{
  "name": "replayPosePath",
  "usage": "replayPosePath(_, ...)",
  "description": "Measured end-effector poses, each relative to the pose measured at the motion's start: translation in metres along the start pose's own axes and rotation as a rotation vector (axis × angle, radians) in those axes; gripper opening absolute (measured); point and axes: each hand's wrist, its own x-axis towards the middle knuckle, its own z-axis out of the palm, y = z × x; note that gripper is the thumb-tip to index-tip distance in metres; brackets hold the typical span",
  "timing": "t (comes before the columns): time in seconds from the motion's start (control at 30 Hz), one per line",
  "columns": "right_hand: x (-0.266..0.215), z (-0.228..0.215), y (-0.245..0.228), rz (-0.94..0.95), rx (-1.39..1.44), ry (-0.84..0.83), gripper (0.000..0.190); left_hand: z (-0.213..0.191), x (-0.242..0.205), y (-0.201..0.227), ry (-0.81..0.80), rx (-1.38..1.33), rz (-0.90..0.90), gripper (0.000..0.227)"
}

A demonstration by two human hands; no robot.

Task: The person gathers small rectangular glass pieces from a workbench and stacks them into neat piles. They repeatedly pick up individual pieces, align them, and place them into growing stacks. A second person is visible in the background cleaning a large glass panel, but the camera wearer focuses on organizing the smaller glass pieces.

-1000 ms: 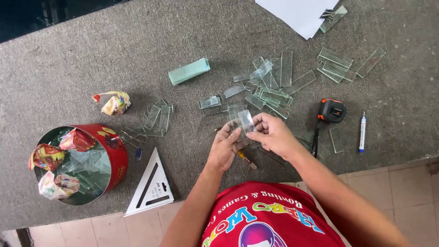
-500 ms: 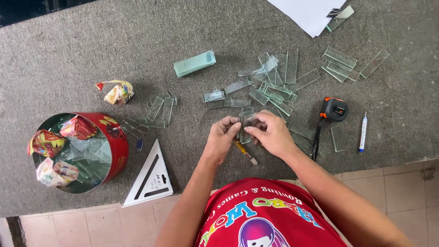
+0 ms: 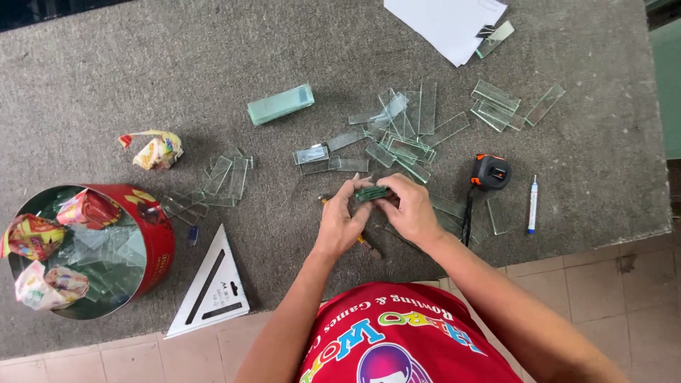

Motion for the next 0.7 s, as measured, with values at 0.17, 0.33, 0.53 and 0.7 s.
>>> replayPosePath(0.17,0.008,-0.017,0.011,0.022,-0.006,-0.172,0.034,0.016,0.006,-0.035,0.030,0.061,-0.039,0.030)
replayPosePath(0.33,0.059,-0.093,0.061,-0.132,-0.416,-0.193,0.039,0.003,0.012,-0.051,0.154,-0.306,-0.142,0.018)
replayPosePath(0.53,0.095,-0.140,0.104,-0.092,-0.790,-0.329,0.047,-0.008,0.001,-0.073,0.294,-1.007,-0.458,0.027)
replayPosePath(0.7,0.095,-0.160,0.138,-0.268,-1.024,-0.429,0.050,-0.019,-0.015,-0.045,0.248,-1.247,-0.480,0.061)
